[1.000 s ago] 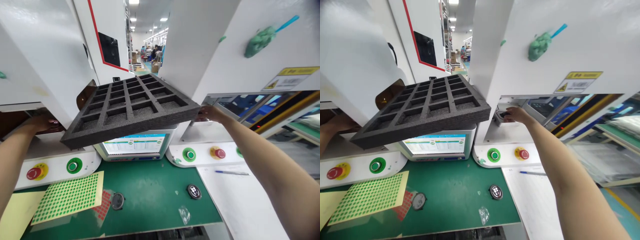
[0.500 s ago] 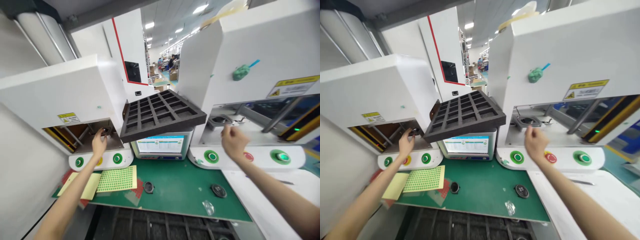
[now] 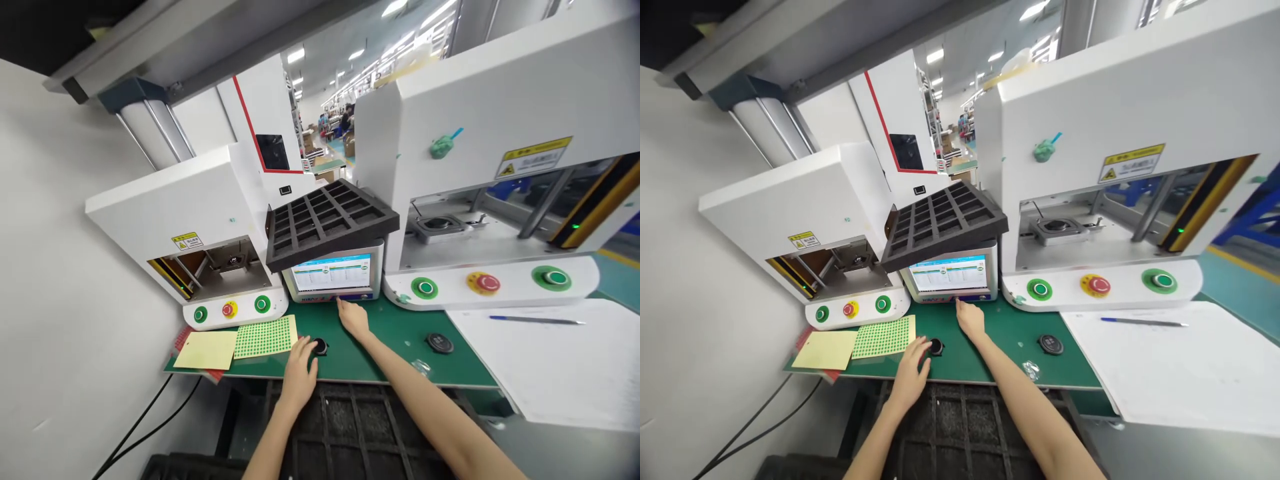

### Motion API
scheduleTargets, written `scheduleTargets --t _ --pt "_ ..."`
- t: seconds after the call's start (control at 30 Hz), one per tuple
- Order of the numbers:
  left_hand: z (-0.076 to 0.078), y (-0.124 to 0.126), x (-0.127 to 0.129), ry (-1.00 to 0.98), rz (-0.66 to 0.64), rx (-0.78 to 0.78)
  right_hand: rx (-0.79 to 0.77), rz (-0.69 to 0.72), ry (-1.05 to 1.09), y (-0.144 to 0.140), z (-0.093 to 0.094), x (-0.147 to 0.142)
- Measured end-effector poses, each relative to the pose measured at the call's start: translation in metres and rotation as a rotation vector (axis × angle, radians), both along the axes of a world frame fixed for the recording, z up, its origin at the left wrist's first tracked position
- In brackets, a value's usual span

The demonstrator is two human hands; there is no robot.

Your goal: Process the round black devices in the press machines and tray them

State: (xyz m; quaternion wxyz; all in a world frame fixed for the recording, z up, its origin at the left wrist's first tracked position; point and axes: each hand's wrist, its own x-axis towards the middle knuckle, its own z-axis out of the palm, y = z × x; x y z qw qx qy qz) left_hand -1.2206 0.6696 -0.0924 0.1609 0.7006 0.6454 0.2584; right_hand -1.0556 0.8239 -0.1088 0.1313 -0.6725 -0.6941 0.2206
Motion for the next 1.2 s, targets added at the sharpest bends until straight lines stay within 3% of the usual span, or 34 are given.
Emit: scheduleTargets --t 0.1,0.23,0.37,0.47,0.63,0.73,0.9,1.03,1.2 --pt "-0.002 0.013 0.010 -0.035 0.025 -0.058 -0.011 -0.011 0.031 0.000 0.002 -0.003" --pt "0.006 0.033 0.019 -0.136 0.045 -0.109 0.015 -0.018 0.132 -0.008 0.015 -0.006" --pt "0.025 0.036 0.024 -0.354 0.078 -0.122 0.126 0.003 0.335 -0.044 0.037 0.001" --pt "0.044 0.015 0.034 -0.597 0.079 -0.168 0.262 0.047 0.555 -0.095 0.051 0.013" --pt "0.084 -0.048 0.068 -0.923 0.084 -0.241 0.455 0.065 0.915 -0.187 0.080 0.036" --pt "0.109 -0.082 0.086 -1.076 0.052 -0.208 0.540 0.035 1.084 -0.223 0.106 0.045" --pt "0.139 -0.114 0.091 -0.903 -0.094 -0.039 0.692 0.040 1.271 -0.253 0.141 0.056" --pt "0.154 -0.124 0.080 -0.702 -0.231 -0.004 0.666 0.082 1.241 -0.265 0.149 0.063" --pt "0.167 -0.127 0.071 -0.559 -0.361 0.002 0.638 0.245 1.143 -0.266 0.157 0.077"
